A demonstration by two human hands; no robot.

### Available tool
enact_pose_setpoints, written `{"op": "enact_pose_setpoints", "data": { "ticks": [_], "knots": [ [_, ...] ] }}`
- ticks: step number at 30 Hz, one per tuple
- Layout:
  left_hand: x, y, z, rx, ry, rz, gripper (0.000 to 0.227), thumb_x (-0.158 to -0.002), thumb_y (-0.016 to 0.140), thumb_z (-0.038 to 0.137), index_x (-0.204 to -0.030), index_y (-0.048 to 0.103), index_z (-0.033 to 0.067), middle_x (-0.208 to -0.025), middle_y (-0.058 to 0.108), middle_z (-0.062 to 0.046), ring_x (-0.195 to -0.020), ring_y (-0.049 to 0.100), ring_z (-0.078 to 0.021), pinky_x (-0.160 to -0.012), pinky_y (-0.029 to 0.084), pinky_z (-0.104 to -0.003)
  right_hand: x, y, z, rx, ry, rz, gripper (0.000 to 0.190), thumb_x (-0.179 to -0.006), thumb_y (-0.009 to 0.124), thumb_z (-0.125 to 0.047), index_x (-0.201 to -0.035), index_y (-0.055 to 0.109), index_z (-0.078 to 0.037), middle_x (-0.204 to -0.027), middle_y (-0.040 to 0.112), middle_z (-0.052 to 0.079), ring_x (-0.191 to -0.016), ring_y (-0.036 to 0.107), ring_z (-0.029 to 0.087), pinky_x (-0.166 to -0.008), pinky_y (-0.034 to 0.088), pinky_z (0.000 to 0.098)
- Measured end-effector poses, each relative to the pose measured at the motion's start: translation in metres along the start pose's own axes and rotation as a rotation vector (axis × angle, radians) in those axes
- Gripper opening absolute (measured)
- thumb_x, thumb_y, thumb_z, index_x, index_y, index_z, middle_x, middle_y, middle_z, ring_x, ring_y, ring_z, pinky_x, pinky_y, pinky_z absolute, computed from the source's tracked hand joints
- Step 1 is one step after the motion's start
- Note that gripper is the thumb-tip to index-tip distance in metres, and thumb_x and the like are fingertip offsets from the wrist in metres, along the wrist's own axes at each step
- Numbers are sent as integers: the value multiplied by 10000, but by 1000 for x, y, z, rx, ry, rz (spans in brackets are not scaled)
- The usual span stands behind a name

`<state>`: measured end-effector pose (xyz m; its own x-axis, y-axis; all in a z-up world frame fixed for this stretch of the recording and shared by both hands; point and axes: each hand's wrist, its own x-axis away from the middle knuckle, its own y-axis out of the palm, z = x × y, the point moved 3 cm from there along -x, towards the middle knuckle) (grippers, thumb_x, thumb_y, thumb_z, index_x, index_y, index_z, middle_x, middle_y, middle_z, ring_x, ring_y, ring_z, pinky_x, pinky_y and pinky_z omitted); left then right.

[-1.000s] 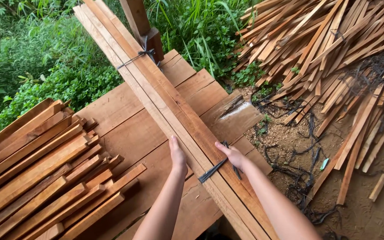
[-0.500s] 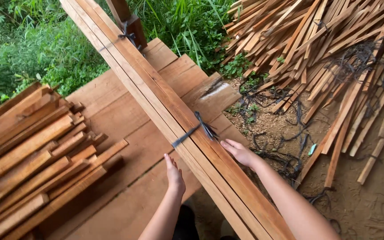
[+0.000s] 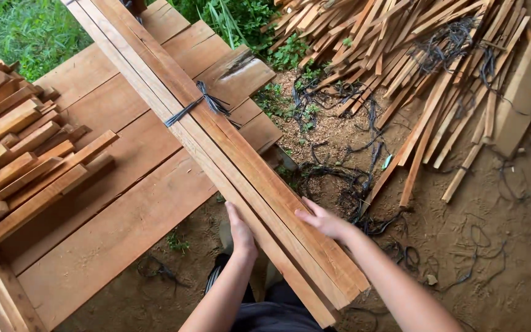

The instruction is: The recorder is sorting and arranging thin wooden planks on a low wooden workbench in an outdoor workshop environment.

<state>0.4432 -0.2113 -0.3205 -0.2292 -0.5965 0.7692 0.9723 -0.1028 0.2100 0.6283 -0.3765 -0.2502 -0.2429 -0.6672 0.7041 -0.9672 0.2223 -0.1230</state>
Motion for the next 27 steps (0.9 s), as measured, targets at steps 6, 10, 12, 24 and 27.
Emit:
{"op": "enact_pose_setpoints", "data": {
  "ticks": [6, 10, 12, 24, 27],
  "knots": [
    [50, 29, 22, -103, 184, -62, 795, -1024, 473, 603, -1663, 174, 235, -1652, 333, -169, -1457, 420, -381, -1172, 390, -560, -9, 10, 12, 22, 18, 122, 964, -860, 620, -763, -1580, 417, -155, -1534, 506, 232, -1452, 438, 403, -1204, 364, 495],
    [43, 23, 14, -94, 199, -42, 717, -1057, 453, 550, -1654, 223, 228, -1629, 380, -169, -1437, 452, -358, -1162, 401, -557, -17, 13, 28, 98, 128, 150, 990, -822, 626, -818, -1516, 519, -120, -1455, 603, 200, -1409, 510, 348, -1176, 402, 468],
    [50, 24, 16, -148, 242, -17, 663, -1075, 471, 496, -1635, 276, 198, -1600, 423, -175, -1413, 489, -354, -1157, 417, -533, -13, 13, 30, 239, 204, 293, 1026, -779, 577, -899, -1430, 599, -107, -1414, 630, 166, -1382, 547, 329, -1172, 412, 463],
    [19, 11, -17, -104, 347, 19, 485, -1117, 459, 431, -1510, 471, 148, -1292, 651, -163, -1153, 662, -280, -977, 556, -496, 49, 19, 4, 274, 178, 327, 852, -883, 491, -812, -1220, 728, -67, -1214, 730, 230, -1262, 635, 384, -1055, 503, 473],
    [2, 2, -26, -103, 356, 23, 443, -1109, 477, 451, -1428, 530, 148, -1180, 702, -159, -1041, 710, -261, -884, 604, -467, 42, 20, 14, 291, 115, 338, 874, -899, 453, -817, -1164, 737, -34, -1159, 736, 266, -1223, 649, 421, -1031, 506, 499]
  ]
}}
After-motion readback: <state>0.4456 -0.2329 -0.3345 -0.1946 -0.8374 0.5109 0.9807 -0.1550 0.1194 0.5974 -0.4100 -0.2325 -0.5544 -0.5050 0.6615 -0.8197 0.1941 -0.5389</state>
